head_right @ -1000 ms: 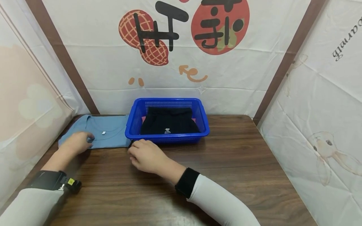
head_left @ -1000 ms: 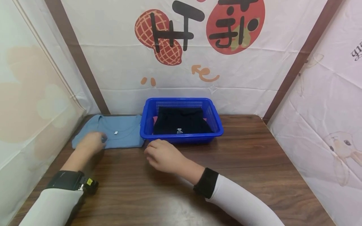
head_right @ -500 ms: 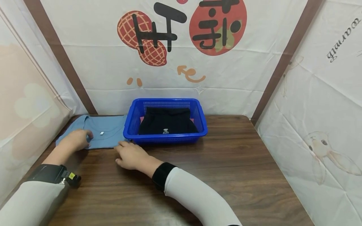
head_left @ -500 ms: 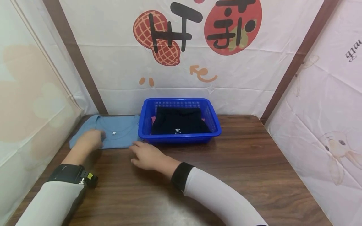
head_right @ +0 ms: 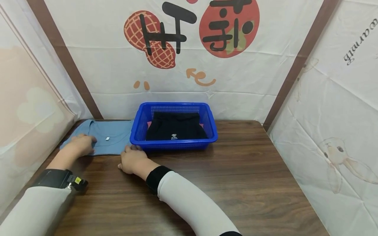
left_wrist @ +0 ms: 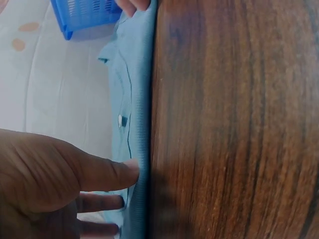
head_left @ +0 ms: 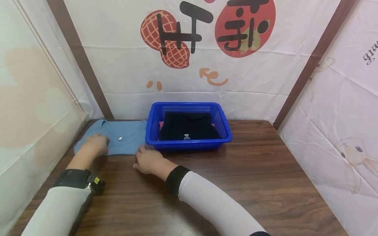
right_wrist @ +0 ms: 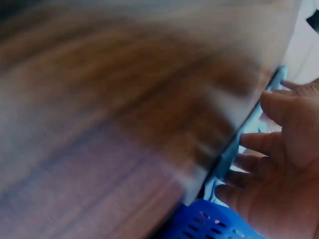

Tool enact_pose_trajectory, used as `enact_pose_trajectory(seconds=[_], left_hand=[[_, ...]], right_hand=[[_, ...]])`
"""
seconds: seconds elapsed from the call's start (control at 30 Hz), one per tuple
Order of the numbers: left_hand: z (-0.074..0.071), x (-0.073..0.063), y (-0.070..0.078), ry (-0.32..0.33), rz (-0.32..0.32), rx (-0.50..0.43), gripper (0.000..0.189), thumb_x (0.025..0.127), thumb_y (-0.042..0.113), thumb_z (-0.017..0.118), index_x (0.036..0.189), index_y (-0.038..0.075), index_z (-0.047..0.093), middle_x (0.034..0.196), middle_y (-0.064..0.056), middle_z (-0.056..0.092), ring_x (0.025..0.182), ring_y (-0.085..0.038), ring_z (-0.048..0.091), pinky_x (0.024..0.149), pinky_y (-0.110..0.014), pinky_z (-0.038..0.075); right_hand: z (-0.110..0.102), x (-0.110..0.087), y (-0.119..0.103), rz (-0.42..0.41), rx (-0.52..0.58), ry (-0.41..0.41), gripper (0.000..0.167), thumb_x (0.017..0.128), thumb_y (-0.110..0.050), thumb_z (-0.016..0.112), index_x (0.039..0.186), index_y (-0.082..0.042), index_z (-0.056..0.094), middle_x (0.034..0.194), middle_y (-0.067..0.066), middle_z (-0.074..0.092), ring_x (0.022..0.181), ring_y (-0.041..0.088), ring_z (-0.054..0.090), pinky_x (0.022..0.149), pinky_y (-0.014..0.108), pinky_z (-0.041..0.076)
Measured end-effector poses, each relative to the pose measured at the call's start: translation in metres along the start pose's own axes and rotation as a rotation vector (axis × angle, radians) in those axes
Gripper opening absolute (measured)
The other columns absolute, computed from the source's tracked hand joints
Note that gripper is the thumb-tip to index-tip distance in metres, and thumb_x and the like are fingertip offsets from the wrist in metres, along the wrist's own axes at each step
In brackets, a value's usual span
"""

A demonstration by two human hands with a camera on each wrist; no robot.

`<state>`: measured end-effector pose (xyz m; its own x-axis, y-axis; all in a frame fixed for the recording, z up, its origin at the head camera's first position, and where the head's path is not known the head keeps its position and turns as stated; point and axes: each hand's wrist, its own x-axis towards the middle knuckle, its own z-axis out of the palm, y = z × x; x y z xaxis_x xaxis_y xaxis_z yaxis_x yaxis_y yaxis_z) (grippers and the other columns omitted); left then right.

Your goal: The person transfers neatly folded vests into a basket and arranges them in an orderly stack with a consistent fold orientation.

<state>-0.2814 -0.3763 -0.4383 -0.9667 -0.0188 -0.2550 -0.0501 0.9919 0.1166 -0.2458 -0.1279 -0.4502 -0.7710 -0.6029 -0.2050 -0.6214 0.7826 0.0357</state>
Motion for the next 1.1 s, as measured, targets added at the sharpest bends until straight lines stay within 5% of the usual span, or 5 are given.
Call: enact_pose_trajectory(seconds=[0.17,0.53,0.67,0.9,1.1], left_hand=[[-0.002,-0.002,-0.007,-0.005,0.024,-0.050,0.061,0.087,0.019,0.076,0.136,-0.009,0.053,0.134,-0.048,0.037,0.122,-0.073,0.032,0.098,-0.080,0.032],[0.000,-0.010,-0.008,-0.037,-0.004,-0.067,0.061,0.085,0.021,0.079,0.137,-0.003,0.054,0.142,-0.046,0.025,0.125,-0.075,0.026,0.098,-0.082,0.030],[-0.003,-0.013,-0.006,-0.060,-0.011,-0.064,0.062,0.084,0.020,0.080,0.135,-0.004,0.054,0.140,-0.045,0.033,0.125,-0.071,0.031,0.099,-0.080,0.031],[-0.001,-0.018,-0.005,-0.053,0.048,-0.039,0.067,0.084,0.020,0.081,0.137,-0.008,0.051,0.136,-0.044,0.042,0.127,-0.065,0.037,0.103,-0.077,0.032],[-0.002,-0.025,-0.003,-0.052,0.052,-0.027,0.083,0.084,0.023,0.082,0.147,-0.010,0.039,0.143,-0.047,0.031,0.131,-0.068,0.030,0.105,-0.078,0.027]], right_hand=[[-0.009,0.005,0.001,0.003,0.039,-0.008,0.054,0.104,-0.055,0.049,0.149,-0.025,0.051,0.150,-0.009,0.046,0.133,0.006,0.049,0.104,0.029,0.049],[-0.014,0.006,-0.004,0.014,0.014,-0.002,0.039,0.105,-0.045,0.052,0.139,-0.027,0.057,0.127,-0.009,0.052,0.100,0.006,0.055,0.082,0.029,0.056],[-0.015,0.006,-0.005,0.004,0.005,-0.016,0.030,0.108,-0.037,0.050,0.134,-0.028,0.060,0.121,-0.008,0.050,0.093,0.008,0.052,0.076,0.027,0.054],[-0.017,0.004,-0.004,0.010,0.010,-0.053,0.029,0.106,-0.029,0.053,0.134,-0.030,0.061,0.123,-0.007,0.047,0.098,0.010,0.050,0.080,0.030,0.053],[-0.014,0.001,-0.005,-0.014,-0.015,-0.061,0.039,0.105,-0.029,0.054,0.144,-0.028,0.057,0.156,-0.009,0.035,0.133,0.010,0.044,0.102,0.030,0.049]])
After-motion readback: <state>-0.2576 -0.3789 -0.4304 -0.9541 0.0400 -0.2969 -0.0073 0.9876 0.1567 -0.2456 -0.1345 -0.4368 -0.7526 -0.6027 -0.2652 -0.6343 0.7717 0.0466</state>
